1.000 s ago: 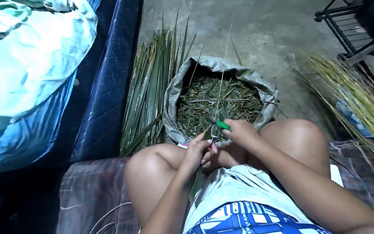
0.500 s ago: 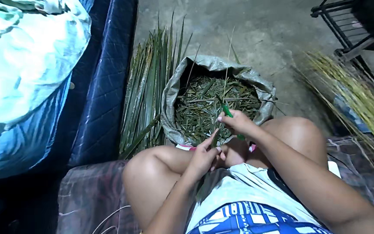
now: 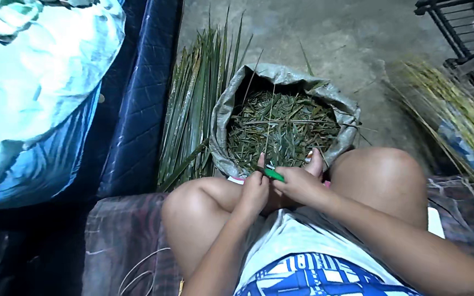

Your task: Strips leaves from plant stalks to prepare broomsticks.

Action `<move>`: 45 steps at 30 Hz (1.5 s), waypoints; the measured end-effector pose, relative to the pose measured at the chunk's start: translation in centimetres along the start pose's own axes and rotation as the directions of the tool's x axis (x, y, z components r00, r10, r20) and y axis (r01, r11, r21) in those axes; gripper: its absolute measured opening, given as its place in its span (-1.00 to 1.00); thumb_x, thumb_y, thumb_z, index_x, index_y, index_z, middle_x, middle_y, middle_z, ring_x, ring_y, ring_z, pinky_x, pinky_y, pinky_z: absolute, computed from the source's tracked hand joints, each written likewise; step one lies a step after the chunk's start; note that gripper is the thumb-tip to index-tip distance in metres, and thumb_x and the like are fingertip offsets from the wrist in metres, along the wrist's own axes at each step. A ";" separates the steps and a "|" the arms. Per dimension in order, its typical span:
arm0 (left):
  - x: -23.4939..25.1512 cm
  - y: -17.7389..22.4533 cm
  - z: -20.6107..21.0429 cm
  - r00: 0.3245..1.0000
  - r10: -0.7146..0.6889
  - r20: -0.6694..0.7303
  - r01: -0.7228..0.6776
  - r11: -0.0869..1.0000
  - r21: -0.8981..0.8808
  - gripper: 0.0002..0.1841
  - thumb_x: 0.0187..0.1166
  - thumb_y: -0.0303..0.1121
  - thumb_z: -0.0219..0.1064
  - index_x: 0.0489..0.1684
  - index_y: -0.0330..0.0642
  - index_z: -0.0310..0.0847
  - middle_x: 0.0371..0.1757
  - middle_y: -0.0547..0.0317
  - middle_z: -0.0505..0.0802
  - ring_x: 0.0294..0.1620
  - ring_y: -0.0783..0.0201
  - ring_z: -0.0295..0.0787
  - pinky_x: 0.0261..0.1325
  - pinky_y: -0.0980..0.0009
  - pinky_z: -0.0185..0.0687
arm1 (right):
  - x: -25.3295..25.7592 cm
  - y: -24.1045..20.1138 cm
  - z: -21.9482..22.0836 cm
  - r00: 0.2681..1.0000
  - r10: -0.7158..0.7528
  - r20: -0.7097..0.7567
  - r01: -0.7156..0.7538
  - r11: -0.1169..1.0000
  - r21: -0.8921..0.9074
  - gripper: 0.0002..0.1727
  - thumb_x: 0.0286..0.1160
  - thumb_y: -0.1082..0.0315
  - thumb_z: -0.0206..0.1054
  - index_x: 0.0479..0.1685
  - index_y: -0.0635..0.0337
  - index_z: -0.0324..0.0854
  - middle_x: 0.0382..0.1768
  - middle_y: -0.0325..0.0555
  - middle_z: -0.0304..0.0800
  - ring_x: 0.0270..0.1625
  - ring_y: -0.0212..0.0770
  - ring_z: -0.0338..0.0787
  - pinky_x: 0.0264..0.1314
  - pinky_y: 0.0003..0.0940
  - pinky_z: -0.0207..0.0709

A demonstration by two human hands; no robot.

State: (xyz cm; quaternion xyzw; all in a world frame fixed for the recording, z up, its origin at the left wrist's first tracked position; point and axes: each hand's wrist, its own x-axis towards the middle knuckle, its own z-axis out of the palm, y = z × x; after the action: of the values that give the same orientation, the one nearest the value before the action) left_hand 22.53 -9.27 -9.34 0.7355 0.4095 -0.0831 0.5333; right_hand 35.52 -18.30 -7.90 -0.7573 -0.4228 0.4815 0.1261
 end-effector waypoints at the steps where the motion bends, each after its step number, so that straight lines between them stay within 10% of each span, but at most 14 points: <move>1: 0.0 0.1 0.0 1.000 0.004 0.001 -0.004 1.000 0.005 -0.46 0.83 -0.44 -0.13 0.82 -0.20 0.18 -0.10 -0.02 0.77 -0.37 0.24 0.62 -0.21 0.26 0.58 | -0.1 -0.4 -0.2 1.000 0.016 -0.020 -0.018 0.995 -0.096 -0.65 0.80 0.18 0.13 0.19 0.29 0.61 0.00 0.24 0.79 0.13 0.23 0.79 0.17 0.26 0.56; 9: -0.2 0.6 0.5 0.996 0.088 0.024 -0.089 0.995 0.035 -0.40 0.85 -0.44 -0.15 0.92 -0.08 -0.06 -0.24 0.16 0.78 -0.54 0.37 0.48 -0.40 0.39 0.46 | 2.4 2.0 -4.2 0.897 0.213 -0.387 -0.285 0.949 -0.137 -0.66 0.80 0.17 0.20 0.23 0.27 0.61 0.01 0.29 0.83 0.16 0.33 0.83 0.12 0.33 0.60; 15: -0.1 0.3 0.2 0.999 0.041 -0.014 -0.041 0.999 0.000 -0.54 0.85 -0.44 -0.13 0.69 -0.26 0.29 -0.19 0.08 0.76 -0.41 0.33 0.57 -0.26 0.34 0.54 | 0.5 0.4 -0.9 0.997 0.031 -0.066 -0.031 1.000 -0.004 -0.66 0.79 0.18 0.13 0.11 0.29 0.65 -0.10 0.19 0.77 0.03 0.16 0.78 0.11 0.21 0.56; 17: -0.1 0.1 0.1 1.000 0.025 -0.012 -0.025 0.999 -0.042 -0.43 0.82 -0.45 -0.13 0.87 -0.11 0.10 -0.18 0.05 0.76 -0.46 0.31 0.52 -0.32 0.32 0.50 | 0.3 0.1 0.0 1.000 -0.001 -0.019 0.001 1.000 -0.001 -0.68 0.78 0.19 0.12 0.06 0.28 0.63 -0.13 0.17 0.74 0.00 0.14 0.76 0.07 0.17 0.54; 22: -0.3 0.4 0.2 0.999 0.039 0.007 -0.038 0.987 -0.154 -0.46 0.86 -0.46 -0.15 0.85 -0.24 0.09 -0.29 0.17 0.76 -0.61 0.42 0.41 -0.52 0.44 0.36 | 1.5 -0.1 -1.7 0.974 0.128 -0.188 -0.167 0.963 -0.212 -0.61 0.82 0.17 0.13 0.32 0.30 0.59 0.14 0.31 0.81 0.29 0.32 0.78 0.30 0.34 0.51; 27: -0.7 0.6 0.3 0.996 0.074 0.050 -0.061 0.973 -0.221 -0.43 0.86 -0.46 -0.15 0.90 -0.12 0.01 -0.37 0.22 0.74 -0.72 0.44 0.32 -0.63 0.47 0.31 | 3.5 2.7 -4.4 0.874 0.260 -0.410 -0.300 0.953 -0.036 -0.67 0.79 0.17 0.22 0.16 0.28 0.64 -0.01 0.30 0.82 0.14 0.33 0.82 0.12 0.35 0.58; 35: -0.5 0.0 0.0 0.999 0.045 -0.006 -0.045 0.964 -0.263 -0.57 0.86 -0.42 -0.11 0.64 -0.31 0.34 -0.37 0.25 0.73 -0.71 0.49 0.36 -0.62 0.51 0.35 | 0.6 0.5 -0.5 0.997 0.039 -0.067 -0.039 0.999 -0.003 -0.67 0.79 0.18 0.12 0.07 0.27 0.64 -0.12 0.17 0.75 0.01 0.14 0.76 0.07 0.18 0.53; 40: -0.6 0.6 0.2 0.997 0.081 0.003 -0.079 0.974 -0.214 -0.44 0.86 -0.46 -0.15 0.88 -0.19 0.02 -0.37 0.22 0.73 -0.71 0.46 0.31 -0.62 0.49 0.30 | 1.7 0.4 -2.2 0.972 0.119 -0.204 -0.162 0.965 -0.208 -0.62 0.81 0.18 0.14 0.29 0.28 0.62 0.14 0.30 0.81 0.31 0.30 0.77 0.34 0.34 0.47; 45: -0.5 1.1 -0.4 0.995 0.103 -0.010 -0.102 0.962 -0.254 -0.45 0.86 -0.46 -0.13 0.87 -0.18 0.07 -0.40 0.22 0.72 -0.72 0.46 0.32 -0.65 0.50 0.28 | 2.6 0.3 -2.8 0.941 0.133 -0.312 -0.212 0.948 -0.236 -0.64 0.80 0.16 0.19 0.28 0.27 0.59 0.08 0.29 0.82 0.24 0.33 0.81 0.19 0.31 0.58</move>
State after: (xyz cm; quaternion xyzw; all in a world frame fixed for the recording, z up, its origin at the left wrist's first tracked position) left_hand 22.86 -9.30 -8.06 0.6814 0.3772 -0.0035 0.6272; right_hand 38.47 -15.94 -8.33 -0.8644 -0.3917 0.3125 0.0411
